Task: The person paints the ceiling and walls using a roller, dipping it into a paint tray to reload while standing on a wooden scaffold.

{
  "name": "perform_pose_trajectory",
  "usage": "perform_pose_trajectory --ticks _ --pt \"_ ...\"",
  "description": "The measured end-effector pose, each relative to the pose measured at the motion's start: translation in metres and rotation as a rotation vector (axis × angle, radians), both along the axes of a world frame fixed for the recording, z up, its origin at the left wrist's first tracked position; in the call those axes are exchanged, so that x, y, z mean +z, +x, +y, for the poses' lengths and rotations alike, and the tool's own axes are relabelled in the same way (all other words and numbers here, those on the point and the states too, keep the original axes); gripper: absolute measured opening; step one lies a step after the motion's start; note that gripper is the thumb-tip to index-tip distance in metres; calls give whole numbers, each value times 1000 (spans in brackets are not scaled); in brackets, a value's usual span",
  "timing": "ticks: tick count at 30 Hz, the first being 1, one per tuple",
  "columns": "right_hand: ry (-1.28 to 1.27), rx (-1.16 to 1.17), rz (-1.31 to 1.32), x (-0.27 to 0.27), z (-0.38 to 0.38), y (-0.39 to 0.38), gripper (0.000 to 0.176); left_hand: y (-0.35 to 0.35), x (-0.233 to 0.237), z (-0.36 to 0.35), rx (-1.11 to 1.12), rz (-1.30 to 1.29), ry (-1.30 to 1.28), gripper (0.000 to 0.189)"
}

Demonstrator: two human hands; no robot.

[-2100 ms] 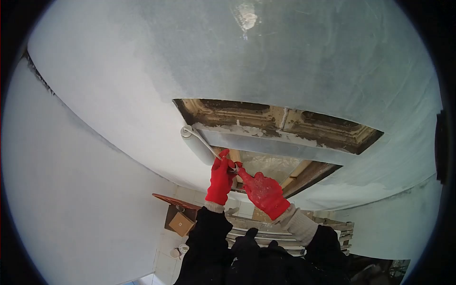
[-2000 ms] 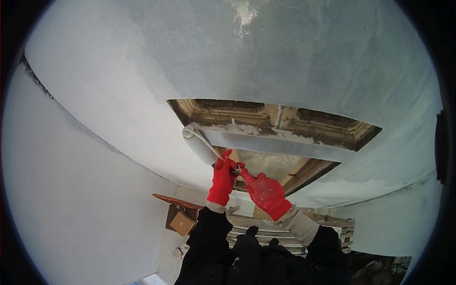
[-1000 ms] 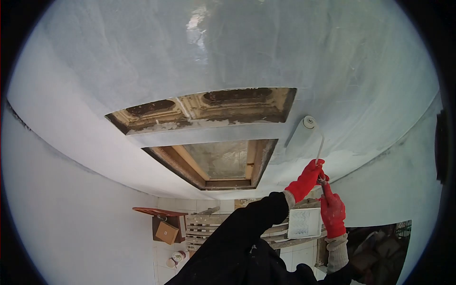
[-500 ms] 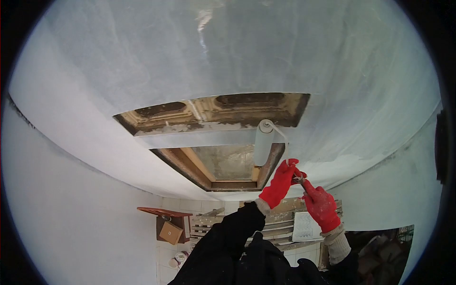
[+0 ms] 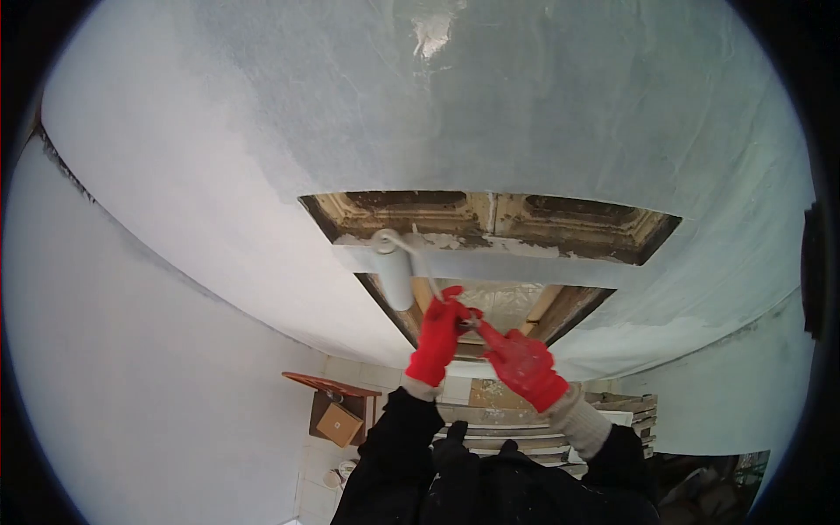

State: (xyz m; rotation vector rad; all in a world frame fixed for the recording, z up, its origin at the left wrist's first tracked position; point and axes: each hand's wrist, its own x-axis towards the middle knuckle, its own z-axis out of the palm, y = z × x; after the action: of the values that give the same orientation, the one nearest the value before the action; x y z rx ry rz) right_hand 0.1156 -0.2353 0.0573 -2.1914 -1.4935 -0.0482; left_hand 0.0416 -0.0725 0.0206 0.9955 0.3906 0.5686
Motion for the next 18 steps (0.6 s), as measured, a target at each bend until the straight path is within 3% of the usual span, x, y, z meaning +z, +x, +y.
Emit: perform_pose_trajectory --ticks 1,5,9,11,14,18 --pt "5 -14 -2 -1 18 -7 53 -8 -14 19 47 -92 0 30" --pt "-67 133 30 -5 88 -35 57 -48 -17 87 182 -44 46 34" --pt "263 252 103 -2 129 -55 50 -77 2 118 316 91 57 48" --pt "184 262 145 -9 134 -63 48 -88 -7 115 421 114 16 47" --pt "-12 248 54 -36 117 -70 54 -102 -29 90 437 106 39 41" --pt "-26 184 269 -67 45 -58 56 -107 -91 47 249 172 14 37"
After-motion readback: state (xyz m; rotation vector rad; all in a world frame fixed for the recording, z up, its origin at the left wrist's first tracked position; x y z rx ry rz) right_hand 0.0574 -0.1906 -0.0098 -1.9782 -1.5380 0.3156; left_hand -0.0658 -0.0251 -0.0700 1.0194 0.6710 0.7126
